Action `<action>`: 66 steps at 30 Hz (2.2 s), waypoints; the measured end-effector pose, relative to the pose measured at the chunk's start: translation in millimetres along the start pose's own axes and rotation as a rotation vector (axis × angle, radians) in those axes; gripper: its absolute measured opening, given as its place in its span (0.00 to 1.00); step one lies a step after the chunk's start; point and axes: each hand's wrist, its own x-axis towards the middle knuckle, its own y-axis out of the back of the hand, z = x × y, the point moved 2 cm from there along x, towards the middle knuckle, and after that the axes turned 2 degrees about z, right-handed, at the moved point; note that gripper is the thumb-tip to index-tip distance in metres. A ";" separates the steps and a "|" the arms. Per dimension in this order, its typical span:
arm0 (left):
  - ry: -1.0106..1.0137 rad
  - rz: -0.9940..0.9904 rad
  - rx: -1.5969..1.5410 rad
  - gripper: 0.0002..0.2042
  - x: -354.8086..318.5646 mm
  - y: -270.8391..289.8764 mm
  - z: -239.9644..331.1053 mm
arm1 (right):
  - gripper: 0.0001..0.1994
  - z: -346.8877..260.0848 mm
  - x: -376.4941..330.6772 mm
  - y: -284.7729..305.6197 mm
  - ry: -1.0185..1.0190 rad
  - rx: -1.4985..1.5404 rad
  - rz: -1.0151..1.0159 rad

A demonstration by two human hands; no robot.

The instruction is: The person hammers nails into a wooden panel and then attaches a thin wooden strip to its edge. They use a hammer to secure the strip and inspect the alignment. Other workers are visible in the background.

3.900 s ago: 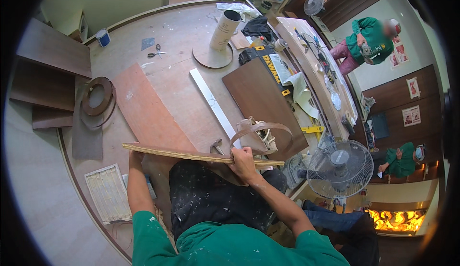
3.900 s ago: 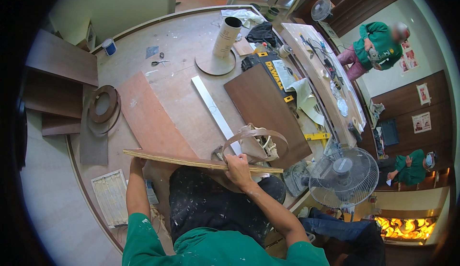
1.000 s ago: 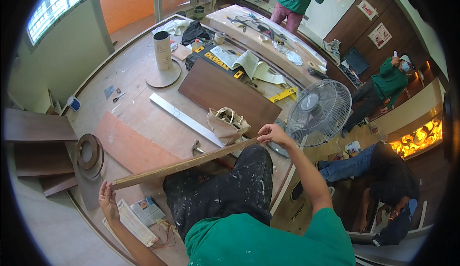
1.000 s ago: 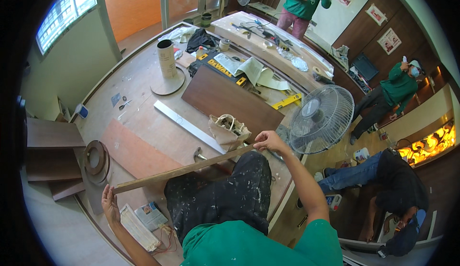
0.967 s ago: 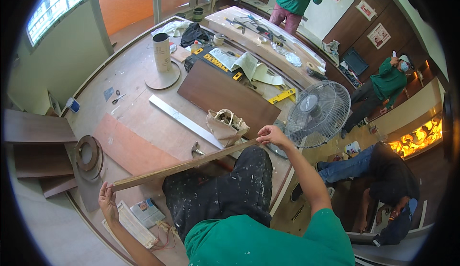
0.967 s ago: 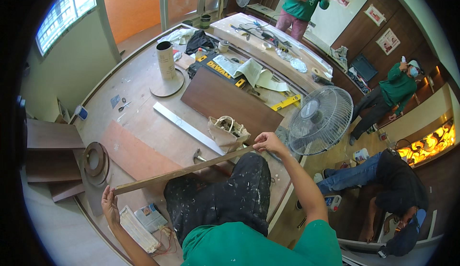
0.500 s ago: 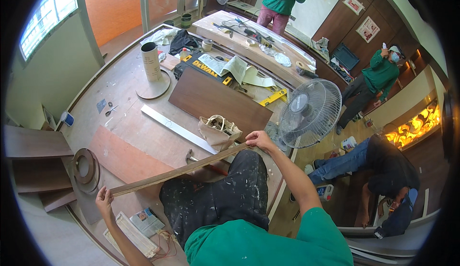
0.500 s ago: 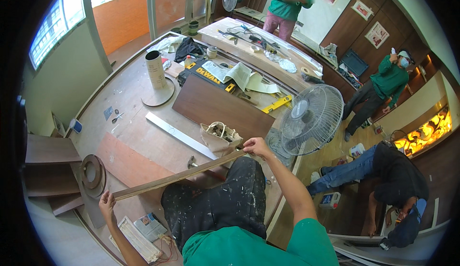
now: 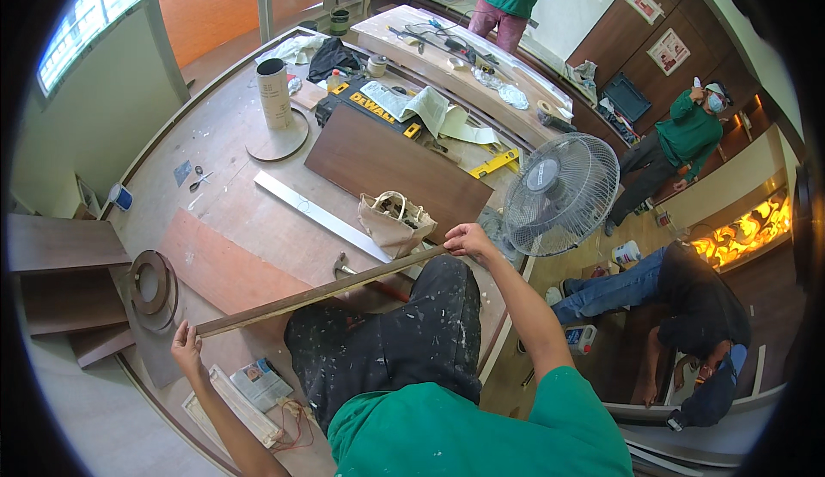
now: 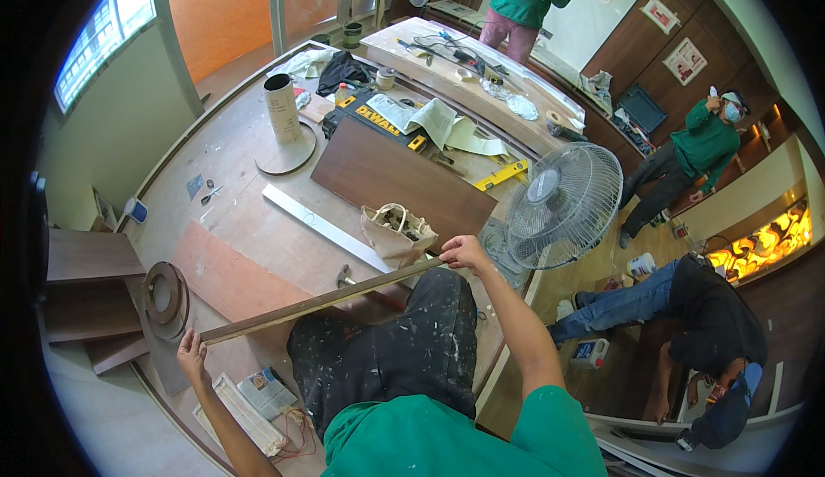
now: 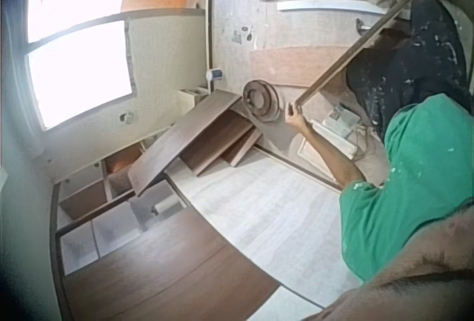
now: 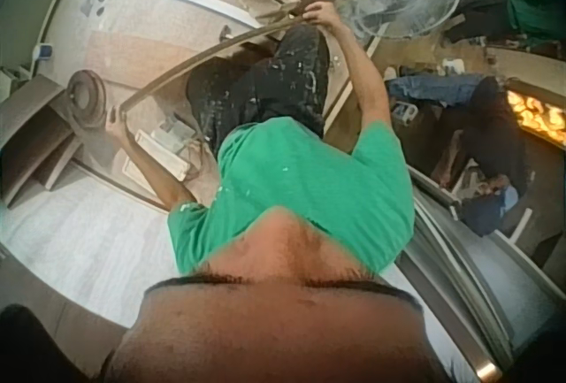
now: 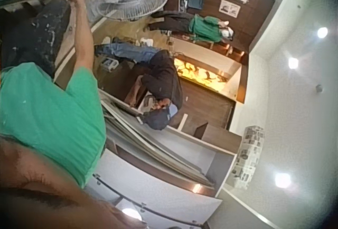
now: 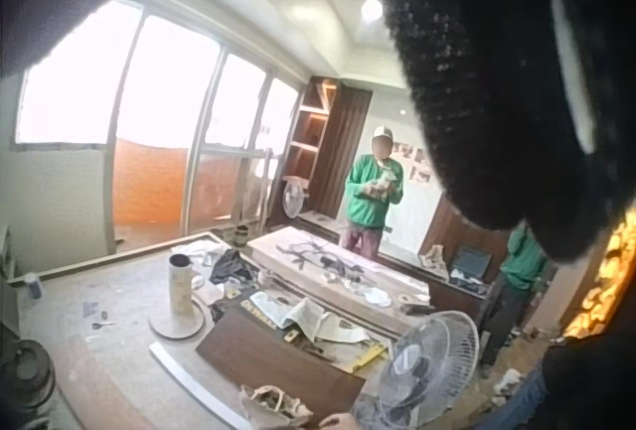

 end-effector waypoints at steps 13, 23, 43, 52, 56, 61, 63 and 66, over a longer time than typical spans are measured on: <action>-0.100 -0.119 -0.435 0.15 -43.1 -2.0 99.9 | 0.13 -7.3 -4.9 6.2 -0.065 0.094 -0.009; -0.004 -0.069 -0.265 0.15 -16.6 3.1 29.5 | 0.15 4.4 6.7 3.0 -0.003 0.060 0.018; -0.012 0.051 -0.209 0.14 10.4 -0.6 -31.4 | 0.13 18.5 9.3 -2.0 0.039 0.085 0.061; -0.019 0.051 -0.099 0.15 15.8 5.8 -51.9 | 0.12 19.7 9.5 -2.3 0.097 0.055 0.022; -0.031 0.041 -0.111 0.15 17.1 1.9 -52.3 | 0.11 12.7 1.4 -1.3 0.386 -0.335 -0.009; -0.014 0.029 -0.140 0.16 14.2 1.2 -46.0 | 0.13 -9.9 -21.2 -9.0 0.810 -0.709 -0.055; -0.018 0.017 -0.132 0.16 16.5 3.3 -45.6 | 0.15 -20.7 -25.3 -10.4 0.827 -0.779 -0.098; -0.030 0.001 -0.109 0.16 19.1 2.4 -44.8 | 0.16 -29.4 -24.8 -10.3 0.861 -0.881 -0.146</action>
